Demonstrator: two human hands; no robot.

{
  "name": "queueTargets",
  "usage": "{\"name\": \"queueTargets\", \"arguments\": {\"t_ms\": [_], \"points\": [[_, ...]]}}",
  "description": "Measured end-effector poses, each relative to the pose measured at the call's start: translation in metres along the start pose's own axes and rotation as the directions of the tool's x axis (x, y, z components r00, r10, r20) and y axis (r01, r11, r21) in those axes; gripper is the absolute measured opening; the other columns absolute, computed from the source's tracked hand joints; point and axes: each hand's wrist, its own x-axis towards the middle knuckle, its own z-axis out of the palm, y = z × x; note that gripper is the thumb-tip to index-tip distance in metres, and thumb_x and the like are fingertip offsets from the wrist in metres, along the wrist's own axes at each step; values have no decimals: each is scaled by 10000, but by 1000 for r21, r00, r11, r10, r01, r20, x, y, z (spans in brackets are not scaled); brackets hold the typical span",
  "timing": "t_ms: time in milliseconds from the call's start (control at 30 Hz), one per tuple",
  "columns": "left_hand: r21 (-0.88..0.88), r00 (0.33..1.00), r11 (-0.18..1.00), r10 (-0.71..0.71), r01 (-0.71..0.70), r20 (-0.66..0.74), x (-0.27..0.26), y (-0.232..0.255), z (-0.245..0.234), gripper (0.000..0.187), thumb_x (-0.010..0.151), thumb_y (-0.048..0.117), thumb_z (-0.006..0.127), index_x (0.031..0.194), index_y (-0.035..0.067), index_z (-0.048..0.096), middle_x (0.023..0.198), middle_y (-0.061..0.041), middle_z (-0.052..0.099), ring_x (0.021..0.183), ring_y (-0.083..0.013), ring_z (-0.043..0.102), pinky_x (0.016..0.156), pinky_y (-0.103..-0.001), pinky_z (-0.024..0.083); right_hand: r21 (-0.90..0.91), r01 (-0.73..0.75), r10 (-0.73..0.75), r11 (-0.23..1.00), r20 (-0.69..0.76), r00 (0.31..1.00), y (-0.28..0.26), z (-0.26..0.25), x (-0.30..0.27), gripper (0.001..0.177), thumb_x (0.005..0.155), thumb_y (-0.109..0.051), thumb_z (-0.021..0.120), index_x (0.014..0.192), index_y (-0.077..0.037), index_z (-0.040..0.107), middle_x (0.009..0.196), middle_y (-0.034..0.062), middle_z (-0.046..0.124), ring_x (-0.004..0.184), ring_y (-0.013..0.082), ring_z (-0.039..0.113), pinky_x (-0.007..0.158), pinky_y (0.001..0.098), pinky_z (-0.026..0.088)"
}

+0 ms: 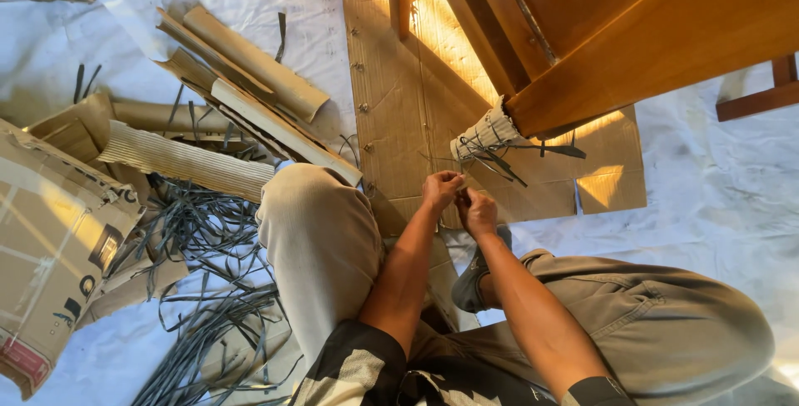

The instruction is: Wrapping the legs of a wooden chair with cardboard strips and securing them with wire ties.

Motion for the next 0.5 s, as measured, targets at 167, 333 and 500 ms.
{"name": "queueTargets", "arguments": {"t_ms": [167, 333, 500], "points": [[11, 1000, 1000, 3, -3, 12, 3, -9, 5, 291, 794, 436, 787, 988, 223, 828, 786, -68, 764, 802, -241, 742, 744, -368, 558, 55, -47, 44, 997, 53, 998, -21, -13, -5, 76, 916, -354, 717, 885, -284, 720, 771, -15, 753, 868, 271, 747, 824, 421, 591], [51, 999, 998, -43, 42, 11, 0, -3, -2, 264, 767, 401, 792, 960, 224, 831, 763, -62, 763, 812, -234, 742, 768, -370, 562, 136, -28, 20, 990, 62, 998, -23, -17, -6, 64, 895, -322, 724, 912, -265, 748, 888, 21, 776, 936, 296, 740, 866, 442, 592], [106, 998, 992, -60, 63, -36, 5, 1, -13, 216, 745, 379, 813, 919, 252, 837, 744, -29, 769, 829, -231, 754, 768, -363, 574, 90, 101, -90, 991, -112, 990, -22, -13, 4, 103, 837, -196, 758, 939, -199, 773, 928, 87, 767, 907, 305, 744, 823, 421, 610]]}}
